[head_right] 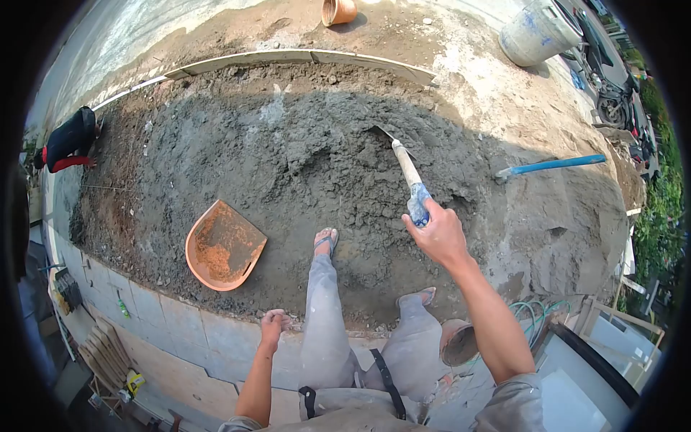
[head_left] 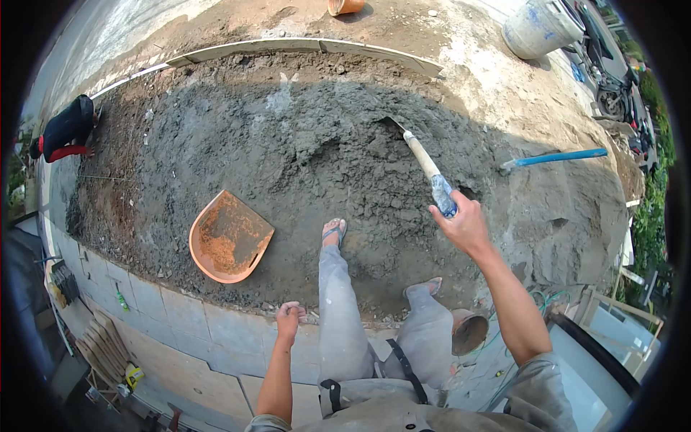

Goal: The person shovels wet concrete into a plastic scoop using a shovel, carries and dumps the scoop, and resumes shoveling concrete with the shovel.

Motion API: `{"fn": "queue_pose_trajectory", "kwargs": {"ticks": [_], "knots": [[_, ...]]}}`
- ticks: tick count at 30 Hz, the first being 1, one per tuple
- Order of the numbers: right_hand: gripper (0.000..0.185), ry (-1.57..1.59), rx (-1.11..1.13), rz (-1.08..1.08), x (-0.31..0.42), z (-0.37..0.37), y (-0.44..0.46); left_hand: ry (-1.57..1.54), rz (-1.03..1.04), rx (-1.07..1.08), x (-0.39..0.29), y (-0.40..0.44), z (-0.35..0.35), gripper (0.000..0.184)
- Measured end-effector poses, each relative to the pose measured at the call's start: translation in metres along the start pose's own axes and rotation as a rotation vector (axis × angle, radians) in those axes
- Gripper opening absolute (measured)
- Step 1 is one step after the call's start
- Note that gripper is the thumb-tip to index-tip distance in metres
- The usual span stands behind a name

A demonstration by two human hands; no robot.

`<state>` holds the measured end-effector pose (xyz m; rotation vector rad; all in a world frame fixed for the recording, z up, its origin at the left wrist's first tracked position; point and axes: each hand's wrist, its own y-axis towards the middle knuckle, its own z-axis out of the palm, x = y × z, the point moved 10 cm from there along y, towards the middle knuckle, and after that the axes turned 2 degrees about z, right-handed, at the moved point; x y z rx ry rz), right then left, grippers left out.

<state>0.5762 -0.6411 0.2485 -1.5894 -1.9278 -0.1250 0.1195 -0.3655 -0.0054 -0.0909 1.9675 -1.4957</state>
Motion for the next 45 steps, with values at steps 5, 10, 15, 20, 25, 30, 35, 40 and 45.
{"fn": "queue_pose_trajectory", "kwargs": {"ticks": [5,10,15,20,25,30,35,40,45], "knots": [[0.028,-0.047,-0.088,-0.067,0.067,-0.153,-0.019,0.011,-0.046,0.0,0.031,-0.011,-0.033,0.017],[0.05,-0.275,0.006,0.206,0.151,-0.341,-0.066,-0.053,-0.127,-0.02,0.055,-0.018,-0.047,0.014],[0.038,-0.039,0.117,0.044,0.115,-0.274,0.015,-0.025,-0.12,-0.046,0.048,-0.008,-0.04,0.013],[0.027,0.073,0.114,-0.093,0.023,0.013,-0.002,-0.058,-0.148,-0.078,0.046,0.017,-0.016,0.015],[0.027,0.062,0.058,0.028,-0.017,-0.026,-0.05,0.0,-0.016,0.084,-0.022,0.022,0.057,0.018],[0.036,-0.044,-0.053,0.073,0.089,-0.244,-0.073,0.024,0.058,0.215,-0.058,0.013,0.106,0.017],[0.045,-0.339,0.252,-0.423,0.171,-0.329,-0.069,0.01,-0.015,0.146,-0.036,0.027,0.101,0.017],[0.025,0.017,0.029,-0.099,-0.027,-0.038,0.036,-0.07,-0.035,0.107,-0.005,0.031,0.065,0.018],[0.029,0.094,0.25,0.096,0.008,-0.014,0.003,-0.068,0.009,0.039,0.002,0.013,0.003,0.017]]}}
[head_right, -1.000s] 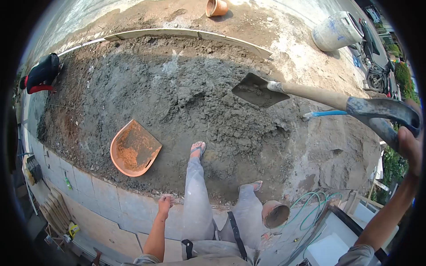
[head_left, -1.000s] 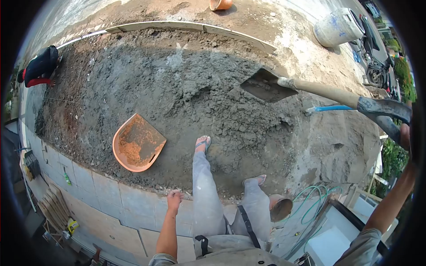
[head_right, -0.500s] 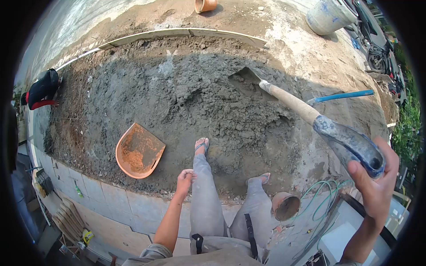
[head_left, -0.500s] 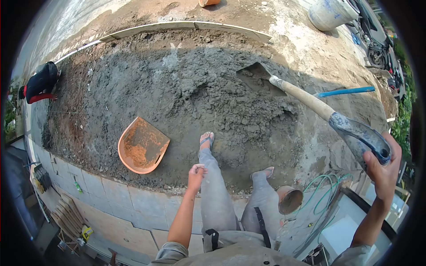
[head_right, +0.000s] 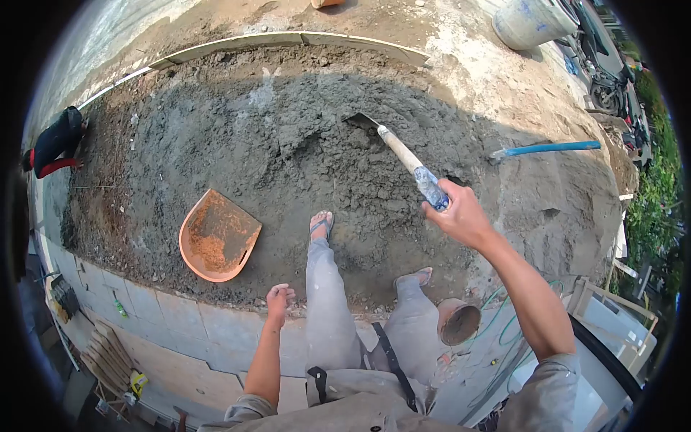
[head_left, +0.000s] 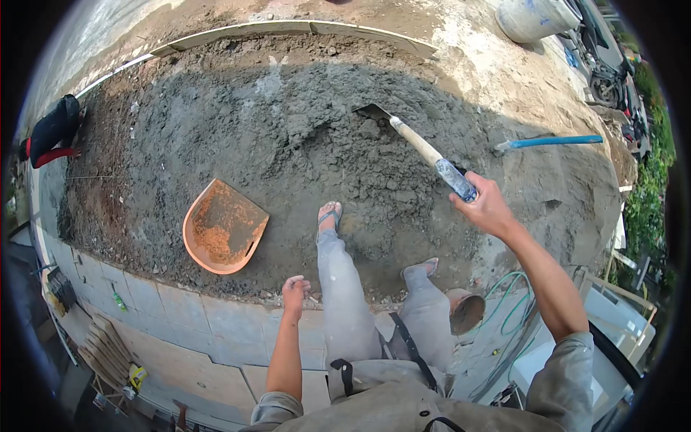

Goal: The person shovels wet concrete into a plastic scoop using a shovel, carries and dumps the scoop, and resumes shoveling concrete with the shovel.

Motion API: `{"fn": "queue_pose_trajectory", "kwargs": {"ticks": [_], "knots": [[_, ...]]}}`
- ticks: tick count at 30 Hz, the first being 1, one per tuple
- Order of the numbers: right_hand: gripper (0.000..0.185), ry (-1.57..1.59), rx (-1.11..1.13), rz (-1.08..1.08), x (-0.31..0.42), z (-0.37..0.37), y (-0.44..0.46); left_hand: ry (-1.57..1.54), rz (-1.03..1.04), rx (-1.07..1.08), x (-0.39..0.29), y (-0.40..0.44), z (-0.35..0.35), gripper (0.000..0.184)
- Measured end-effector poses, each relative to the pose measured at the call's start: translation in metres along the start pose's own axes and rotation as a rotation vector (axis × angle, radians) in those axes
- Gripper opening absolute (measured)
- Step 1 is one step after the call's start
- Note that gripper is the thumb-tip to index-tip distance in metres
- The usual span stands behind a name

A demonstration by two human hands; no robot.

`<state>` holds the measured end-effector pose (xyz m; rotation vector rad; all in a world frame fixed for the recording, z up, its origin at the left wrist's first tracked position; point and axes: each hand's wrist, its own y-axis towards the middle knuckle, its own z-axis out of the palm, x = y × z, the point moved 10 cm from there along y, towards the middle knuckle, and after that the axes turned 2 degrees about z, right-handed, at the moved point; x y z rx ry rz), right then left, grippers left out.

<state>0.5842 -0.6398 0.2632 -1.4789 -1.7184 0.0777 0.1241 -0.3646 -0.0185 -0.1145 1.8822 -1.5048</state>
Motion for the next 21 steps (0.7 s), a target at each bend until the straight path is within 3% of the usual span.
{"fn": "queue_pose_trajectory", "kwargs": {"ticks": [3,4,5,6,8,10,11,13,15,16,17,19,21], "knots": [[0.03,-0.145,-0.161,-0.101,0.073,-0.093,-0.051,0.067,-0.11,-0.048,0.007,0.016,-0.02,0.017],[0.031,-0.009,-0.205,0.066,0.092,-0.136,-0.08,0.076,-0.146,-0.05,0.016,0.012,-0.029,0.017],[0.035,-0.016,-0.292,0.078,0.104,-0.185,-0.114,0.027,-0.096,-0.054,0.015,0.01,-0.036,0.018],[0.038,-0.215,-0.235,-0.034,0.144,-0.222,-0.133,-0.039,-0.018,-0.054,0.007,0.015,-0.037,0.018],[0.045,-0.62,-0.095,-0.329,0.227,-0.259,-0.16,-0.071,-0.066,-0.074,0.005,0.025,-0.03,0.018],[0.048,-0.314,-0.151,-0.336,0.195,-0.302,-0.164,0.033,-0.164,-0.102,0.023,0.019,-0.036,0.019],[0.055,-0.071,-0.245,-0.154,0.173,-0.28,-0.146,0.043,-0.187,-0.102,0.031,0.013,-0.036,0.019],[0.036,-0.122,-0.28,0.024,0.114,-0.17,-0.079,0.025,-0.146,-0.042,0.027,0.015,-0.02,0.017],[0.022,-0.231,-0.282,-0.028,0.068,-0.016,-0.02,-0.006,-0.113,-0.03,0.021,0.017,-0.009,0.016],[0.028,-0.233,-0.232,-0.134,0.045,0.061,-0.012,-0.012,-0.118,-0.031,0.023,0.009,-0.008,0.016],[0.031,-0.143,-0.085,-0.149,0.073,0.105,-0.018,-0.013,-0.119,-0.05,0.017,0.009,-0.008,0.016],[0.033,-0.083,0.063,-0.055,0.089,0.119,-0.016,0.052,-0.173,-0.06,0.028,-0.028,-0.025,0.017],[0.035,-0.046,-0.032,-0.015,0.074,0.058,-0.003,-0.081,-0.075,-0.02,0.005,-0.015,-0.012,0.016]]}}
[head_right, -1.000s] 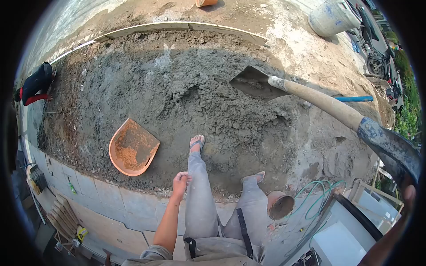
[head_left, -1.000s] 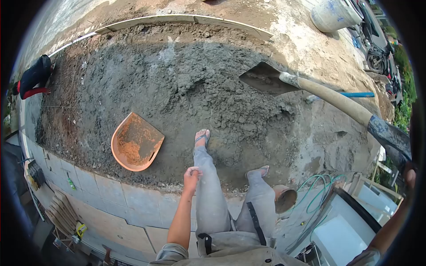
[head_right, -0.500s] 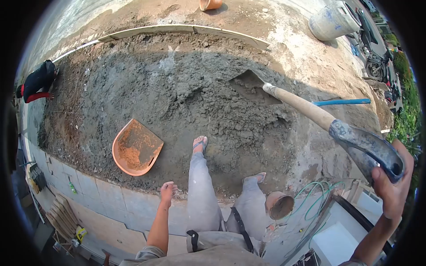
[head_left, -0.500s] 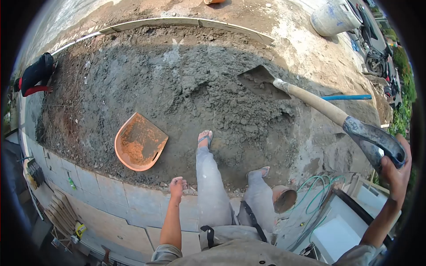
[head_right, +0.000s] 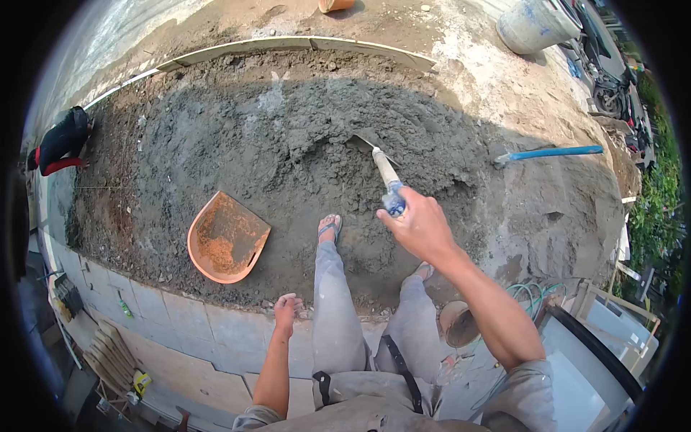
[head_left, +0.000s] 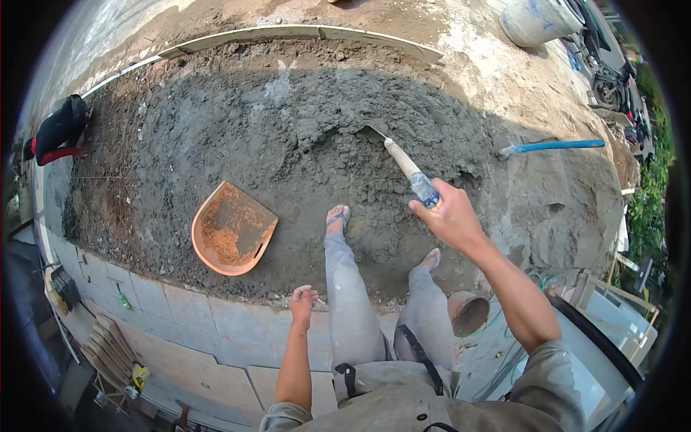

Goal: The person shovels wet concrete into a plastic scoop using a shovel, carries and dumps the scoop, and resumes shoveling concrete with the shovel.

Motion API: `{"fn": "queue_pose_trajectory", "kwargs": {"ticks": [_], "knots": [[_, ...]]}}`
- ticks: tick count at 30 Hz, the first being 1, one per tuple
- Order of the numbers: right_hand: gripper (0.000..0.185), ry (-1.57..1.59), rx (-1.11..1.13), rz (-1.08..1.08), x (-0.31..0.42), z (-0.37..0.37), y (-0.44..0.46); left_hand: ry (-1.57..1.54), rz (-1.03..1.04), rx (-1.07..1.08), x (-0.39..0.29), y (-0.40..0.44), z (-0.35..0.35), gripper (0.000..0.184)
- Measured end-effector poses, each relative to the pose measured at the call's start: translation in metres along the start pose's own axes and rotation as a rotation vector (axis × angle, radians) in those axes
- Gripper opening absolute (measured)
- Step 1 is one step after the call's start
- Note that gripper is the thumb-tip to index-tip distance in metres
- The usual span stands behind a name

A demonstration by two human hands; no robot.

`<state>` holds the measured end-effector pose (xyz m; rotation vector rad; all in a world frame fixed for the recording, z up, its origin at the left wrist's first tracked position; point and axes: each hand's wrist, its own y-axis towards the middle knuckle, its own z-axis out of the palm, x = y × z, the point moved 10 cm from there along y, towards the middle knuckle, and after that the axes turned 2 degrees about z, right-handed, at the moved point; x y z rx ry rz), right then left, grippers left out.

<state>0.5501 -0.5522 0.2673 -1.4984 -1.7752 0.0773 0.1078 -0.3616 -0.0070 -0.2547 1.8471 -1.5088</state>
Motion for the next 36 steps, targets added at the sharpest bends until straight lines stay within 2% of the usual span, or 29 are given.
{"fn": "queue_pose_trajectory", "kwargs": {"ticks": [2,3,5,6,7,8,9,10,13,14,15,17,19,21,22,23,24,25,27,29,30,31,32,33,34,35,36], "knots": [[0.033,0.066,-0.085,0.046,-0.017,-0.095,-0.022,0.03,0.006,0.007,-0.004,-0.002,-0.014,0.015],[0.031,-0.01,-0.156,-0.018,0.008,-0.141,-0.047,0.052,-0.036,-0.02,0.004,0.007,-0.008,0.015],[0.033,0.198,-0.23,0.215,0.043,-0.223,-0.096,-0.028,-0.02,-0.028,0.013,0.021,-0.009,0.016],[0.034,0.208,-0.286,0.191,0.056,-0.261,-0.12,-0.038,-0.004,-0.022,0.022,0.01,-0.026,0.017],[0.041,0.104,-0.251,0.31,0.072,-0.289,-0.136,-0.023,-0.013,-0.012,0.028,0.006,-0.031,0.017],[0.044,-0.032,-0.423,0.137,0.063,-0.336,-0.152,-0.021,-0.064,-0.049,0.036,0.014,-0.028,0.018],[0.047,-0.046,-0.432,0.045,0.059,-0.342,-0.147,-0.013,-0.128,-0.095,0.048,0.017,-0.031,0.018],[0.05,-0.061,-0.439,-0.047,0.055,-0.348,-0.143,-0.004,-0.102,-0.075,0.053,0.02,-0.029,0.019],[0.035,0.087,-0.051,0.253,-0.002,-0.212,-0.044,0.039,-0.055,-0.029,0.025,0.006,-0.005,0.019],[0.029,0.051,-0.028,0.18,-0.066,-0.143,-0.001,0.06,-0.065,-0.02,0.022,0.01,-0.001,0.019],[0.031,-0.043,-0.228,-0.101,-0.104,-0.106,0.029,0.056,-0.064,-0.001,0.025,0.005,0.001,0.019],[0.031,-0.047,-0.231,-0.086,-0.099,-0.108,0.047,0.018,-0.005,0.014,0.007,0.03,0.022,0.019],[0.029,-0.04,-0.05,0.029,-0.115,-0.1,0.012,0.104,-0.01,0.021,0.007,0.011,0.006,0.019],[0.025,-0.073,-0.109,0.001,-0.091,-0.128,-0.028,0.069,0.042,0.027,-0.009,0.024,0.009,0.019],[0.021,-0.163,-0.175,-0.021,-0.069,-0.161,-0.047,0.115,0.012,0.0,-0.016,0.022,0.006,0.019],[0.019,-0.182,-0.221,0.045,-0.042,-0.203,-0.071,0.183,-0.047,-0.028,-0.013,0.015,-0.005,0.019],[0.021,-0.431,-0.381,-0.058,-0.014,-0.253,-0.103,0.149,0.007,-0.014,-0.02,0.015,-0.007,0.018],[0.036,-0.141,-0.34,0.227,-0.042,-0.302,-0.132,0.167,-0.02,-0.016,-0.014,0.012,-0.016,0.018],[0.056,0.194,0.021,0.125,0.005,-0.366,-0.154,0.136,0.016,-0.021,-0.022,0.028,-0.015,0.018],[0.061,0.397,0.45,0.102,0.01,-0.368,-0.166,0.159,-0.004,-0.027,-0.024,0.038,-0.007,0.017],[0.059,0.53,0.089,0.25,-0.086,-0.402,-0.183,0.159,-0.01,-0.044,-0.027,0.041,-0.001,0.017],[0.052,0.342,-0.101,0.241,-0.091,-0.382,-0.163,0.166,-0.029,-0.064,-0.025,0.038,0.003,0.016],[0.045,-0.008,-0.189,0.199,-0.078,-0.307,-0.124,0.187,-0.051,-0.065,-0.021,0.034,0.007,0.016],[0.039,-0.318,-0.186,0.069,-0.074,-0.23,-0.09,0.208,-0.021,-0.025,-0.024,0.034,0.023,0.016],[0.032,-0.453,-0.168,0.006,-0.082,-0.155,-0.067,0.225,0.031,0.018,-0.033,0.038,0.038,0.016],[0.027,-0.245,-0.192,0.104,-0.118,-0.086,-0.053,0.236,0.031,0.019,-0.033,0.032,0.045,0.016],[0.027,-0.236,-0.183,-0.012,-0.134,-0.034,-0.066,0.235,0.011,0.008,-0.032,0.027,0.053,0.017]]}}
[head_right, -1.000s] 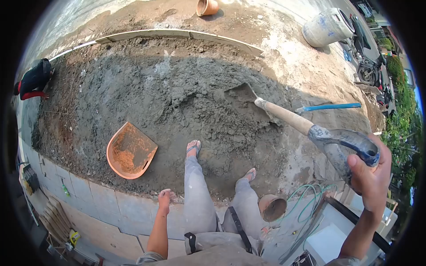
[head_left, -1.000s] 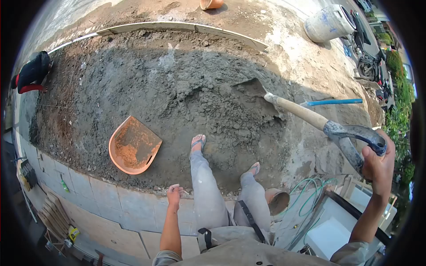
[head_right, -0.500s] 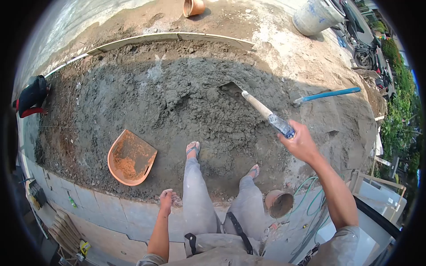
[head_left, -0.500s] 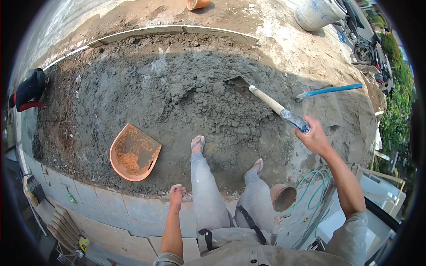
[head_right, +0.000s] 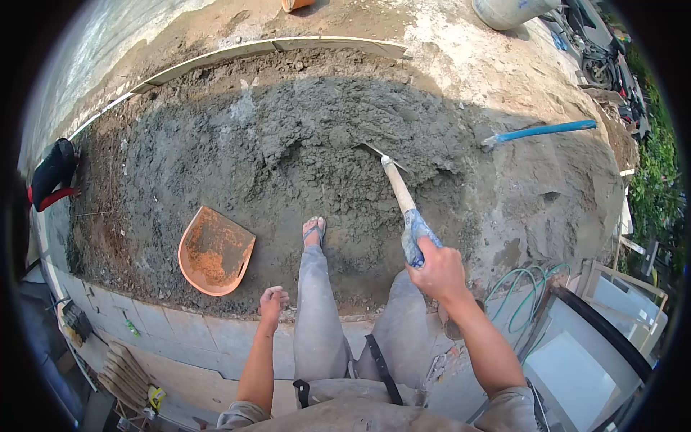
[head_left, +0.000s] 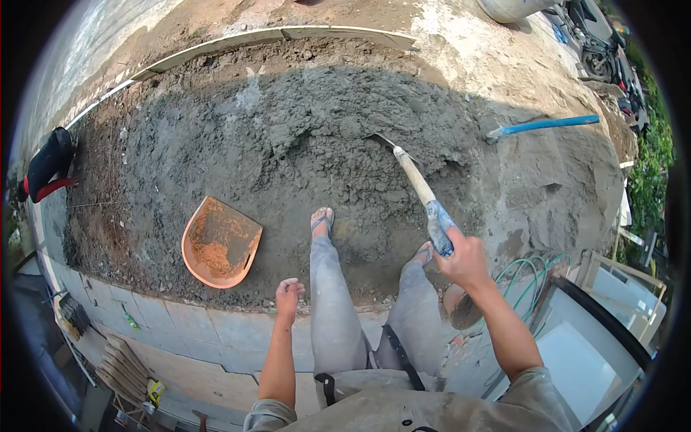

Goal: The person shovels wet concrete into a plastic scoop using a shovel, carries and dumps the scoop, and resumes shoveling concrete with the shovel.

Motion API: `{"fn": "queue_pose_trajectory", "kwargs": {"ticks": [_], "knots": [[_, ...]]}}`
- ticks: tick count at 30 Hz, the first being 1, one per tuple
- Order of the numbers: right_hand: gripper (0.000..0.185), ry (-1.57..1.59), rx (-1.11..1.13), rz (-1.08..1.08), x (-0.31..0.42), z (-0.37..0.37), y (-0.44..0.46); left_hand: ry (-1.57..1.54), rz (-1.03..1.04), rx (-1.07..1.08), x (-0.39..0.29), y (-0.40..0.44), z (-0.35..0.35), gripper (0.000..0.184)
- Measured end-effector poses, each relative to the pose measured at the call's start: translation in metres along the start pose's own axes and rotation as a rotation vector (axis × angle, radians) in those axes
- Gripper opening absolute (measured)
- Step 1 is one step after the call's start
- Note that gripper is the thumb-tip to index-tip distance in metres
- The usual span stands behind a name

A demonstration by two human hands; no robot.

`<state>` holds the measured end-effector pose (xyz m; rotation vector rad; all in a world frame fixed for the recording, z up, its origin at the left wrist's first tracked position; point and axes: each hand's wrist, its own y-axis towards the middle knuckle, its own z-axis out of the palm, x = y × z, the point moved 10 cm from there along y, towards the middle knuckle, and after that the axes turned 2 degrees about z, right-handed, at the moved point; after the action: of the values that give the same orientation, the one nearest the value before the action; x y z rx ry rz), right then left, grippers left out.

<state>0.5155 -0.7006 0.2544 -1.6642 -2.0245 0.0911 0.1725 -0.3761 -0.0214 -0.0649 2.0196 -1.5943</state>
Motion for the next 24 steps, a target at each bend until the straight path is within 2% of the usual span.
{"fn": "queue_pose_trajectory", "kwargs": {"ticks": [2,4,6,7,9,10,13,14,16,18,20,21,22,23,24], "knots": [[0.024,0.178,0.104,-0.052,-0.001,0.02,-0.027,-0.048,0.053,0.052,-0.013,0.002,0.013,0.018],[0.019,0.265,0.133,0.246,-0.037,-0.04,-0.026,0.015,0.03,0.102,-0.015,-0.019,0.023,0.019],[0.017,0.261,-0.005,0.225,-0.043,-0.095,-0.035,-0.003,0.106,0.094,-0.066,0.009,0.049,0.02],[0.017,0.227,-0.097,0.18,-0.022,-0.139,-0.041,-0.001,0.157,0.106,-0.087,0.018,0.06,0.021],[0.013,0.198,-0.29,0.22,-0.011,-0.24,-0.072,0.101,0.148,0.168,-0.08,0.003,0.059,0.022],[0.02,0.393,-0.265,0.477,-0.041,-0.281,-0.106,0.08,0.163,0.184,-0.09,0.003,0.063,0.022],[0.054,0.016,-0.462,0.418,-0.09,-0.416,-0.178,0.05,0.137,0.149,-0.09,0.017,0.073,0.021],[0.053,0.202,-0.429,0.471,-0.121,-0.42,-0.18,0.051,0.134,0.147,-0.089,0.02,0.078,0.021],[0.042,0.29,-0.441,0.513,-0.14,-0.351,-0.13,0.053,0.134,0.146,-0.086,0.027,0.097,0.02],[0.031,0.273,-0.429,0.453,-0.132,-0.218,-0.048,0.09,0.119,0.164,-0.073,0.024,0.12,0.019],[0.021,0.265,-0.416,0.359,-0.125,-0.087,-0.016,0.149,0.123,0.222,-0.072,0.025,0.16,0.02],[0.017,0.324,-0.367,0.338,-0.121,-0.033,-0.031,0.151,0.145,0.208,-0.076,0.025,0.177,0.02],[0.019,0.413,-0.243,0.358,-0.12,0.014,-0.061,0.18,0.101,0.278,-0.072,0.027,0.208,0.021],[0.022,0.559,-0.196,0.284,-0.107,0.047,-0.087,0.225,0.027,0.356,-0.051,0.016,0.236,0.022],[0.023,0.577,-0.119,0.348,-0.111,0.075,-0.13,0.265,-0.022,0.413,-0.032,0.0,0.26,0.025]]}}
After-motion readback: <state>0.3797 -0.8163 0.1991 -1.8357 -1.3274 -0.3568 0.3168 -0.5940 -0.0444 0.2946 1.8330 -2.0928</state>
